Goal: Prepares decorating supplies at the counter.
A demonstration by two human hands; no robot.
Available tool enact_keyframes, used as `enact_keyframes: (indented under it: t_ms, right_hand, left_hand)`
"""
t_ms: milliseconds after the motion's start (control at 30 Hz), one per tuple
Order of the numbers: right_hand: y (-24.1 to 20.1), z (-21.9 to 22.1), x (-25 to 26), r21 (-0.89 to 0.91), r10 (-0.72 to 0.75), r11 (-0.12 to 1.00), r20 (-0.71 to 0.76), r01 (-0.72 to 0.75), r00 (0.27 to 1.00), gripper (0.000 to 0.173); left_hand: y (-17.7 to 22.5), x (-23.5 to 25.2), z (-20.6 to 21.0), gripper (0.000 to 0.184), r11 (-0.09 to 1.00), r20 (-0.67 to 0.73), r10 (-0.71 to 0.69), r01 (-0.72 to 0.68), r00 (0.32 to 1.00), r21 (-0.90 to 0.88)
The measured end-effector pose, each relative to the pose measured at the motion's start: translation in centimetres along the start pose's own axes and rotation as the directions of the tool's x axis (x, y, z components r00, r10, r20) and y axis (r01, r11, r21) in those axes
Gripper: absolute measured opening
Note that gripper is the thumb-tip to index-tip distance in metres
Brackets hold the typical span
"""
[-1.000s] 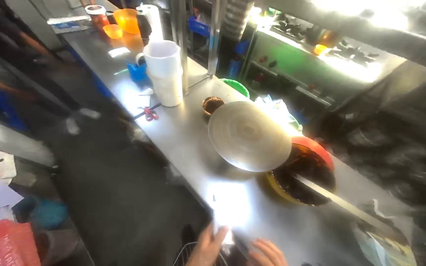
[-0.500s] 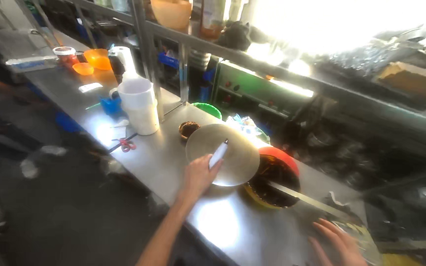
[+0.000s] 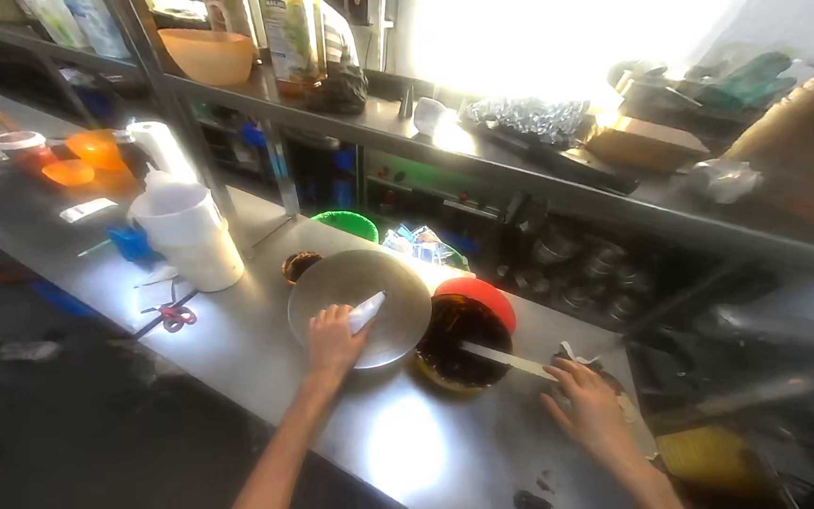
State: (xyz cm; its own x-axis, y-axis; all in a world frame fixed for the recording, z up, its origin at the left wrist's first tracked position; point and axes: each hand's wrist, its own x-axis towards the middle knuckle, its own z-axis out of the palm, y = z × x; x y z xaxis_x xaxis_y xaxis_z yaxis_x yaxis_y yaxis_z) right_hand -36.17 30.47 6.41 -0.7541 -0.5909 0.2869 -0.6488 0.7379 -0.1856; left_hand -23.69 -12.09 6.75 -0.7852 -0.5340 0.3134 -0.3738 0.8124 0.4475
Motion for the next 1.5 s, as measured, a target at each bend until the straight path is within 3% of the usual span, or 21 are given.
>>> enact_keyframes:
  t_ms: [267, 433, 533, 600, 667, 700, 767, 800, 833, 867, 900, 967, 1167, 1333, 1400, 1500]
  right_hand:
    - [1.9, 1.3, 2.7, -0.113, 0.02, 0.994, 0.128, -0.006, 0.992, 0.051]
    - [2.2, 1.8, 4.7, -0.145, 0.069, 0.989, 0.332, -0.021, 0.941, 0.056]
    - [2.3, 1.6, 5.1, -0.126, 0.033, 0.992, 0.39, 0.018, 0.92, 0.046]
    - [1.9, 0.1, 4.5, -0.124, -0.005, 0.991, 0.381, 0.057, 0.924, 0.04]
    - [1.2, -2.3, 3.1, -0.133, 0.016, 0.99, 0.386, 0.038, 0.922, 0.041]
    - [1.0, -3.2, 2.0, -0.14, 0.038, 0.99, 0.391, 0.019, 0.92, 0.041]
    - [0.8, -4.1, -0.7, -0.127, 0.061, 0.992, 0.364, -0.015, 0.929, 0.037]
    - [0.6, -4.3, -2.1, -0.121, 0.066, 0.992, 0.349, -0.024, 0.935, 0.037]
    - [0.5, -4.3, -3.6, -0.124, 0.055, 0.992, 0.322, -0.016, 0.945, 0.038]
    - [0.4, -4.2, -4.9, -0.129, 0.043, 0.992, 0.294, -0.005, 0.955, 0.04]
    - [0.2, -4.3, -6.1, -0.134, 0.04, 0.991, 0.273, -0.003, 0.961, 0.042]
    - [-0.2, -5.1, -8.1, -0.144, 0.047, 0.99, 0.256, -0.01, 0.966, 0.043]
    - [-1.9, -10.0, -11.6, -0.233, 0.099, 0.972, 0.294, -0.03, 0.951, 0.038]
    - [-3.0, -15.1, -12.0, -0.24, 0.127, 0.969, 0.292, -0.057, 0.948, 0.033]
    - [-2.8, -15.9, -11.7, -0.153, 0.123, 0.984, 0.22, -0.09, 0.968, 0.034]
    - [-2.0, -13.3, -10.2, 0.156, 0.219, 0.957, 0.171, -0.246, 0.961, 0.036]
  left_hand:
    - [0.0, -1.0, 0.4, 0.066, 0.999, -0.009, 0.028, -0.027, 1.0, 0.029]
    - [0.1, -1.5, 0.1, 0.082, 0.999, -0.002, -0.017, 0.017, 1.0, -0.036]
    - [0.0, -3.5, -0.1, 0.085, 0.996, -0.172, 0.029, -0.044, 0.985, -0.082]
    - [0.7, -6.1, -0.4, 0.073, 0.983, -0.324, 0.03, -0.087, 0.946, -0.164]
    - [2.5, -9.7, 0.0, 0.058, 0.94, -0.369, -0.045, -0.085, 0.928, -0.33]
    - [3.6, -11.5, 0.8, 0.051, 0.887, -0.305, -0.114, -0.042, 0.946, -0.46]
    - [6.1, -14.4, 3.2, 0.04, 0.648, 0.068, -0.239, 0.211, 0.969, -0.731]
    - [7.1, -15.2, 5.0, 0.039, 0.465, 0.342, -0.232, 0.413, 0.911, -0.783]
    - [7.8, -15.6, 6.8, 0.042, 0.257, 0.587, -0.169, 0.61, 0.792, -0.749]
    - [8.4, -15.8, 8.5, 0.046, 0.077, 0.746, -0.075, 0.75, 0.662, -0.657]
    - [9.1, -15.7, 10.0, 0.049, -0.064, 0.829, 0.015, 0.828, 0.559, -0.557]
    - [10.5, -15.2, 12.5, 0.049, -0.246, 0.883, 0.107, 0.873, 0.457, -0.422]
    - [12.4, -12.3, 14.9, 0.043, -0.439, 0.897, 0.026, 0.811, 0.442, -0.387]
    - [12.1, -11.8, 14.8, 0.043, -0.47, 0.905, 0.01, 0.801, 0.425, -0.371]
    - [11.9, -11.9, 14.7, 0.043, -0.472, 0.907, 0.013, 0.802, 0.421, -0.366]
    - [11.9, -12.1, 14.8, 0.043, -0.473, 0.905, 0.025, 0.803, 0.424, -0.363]
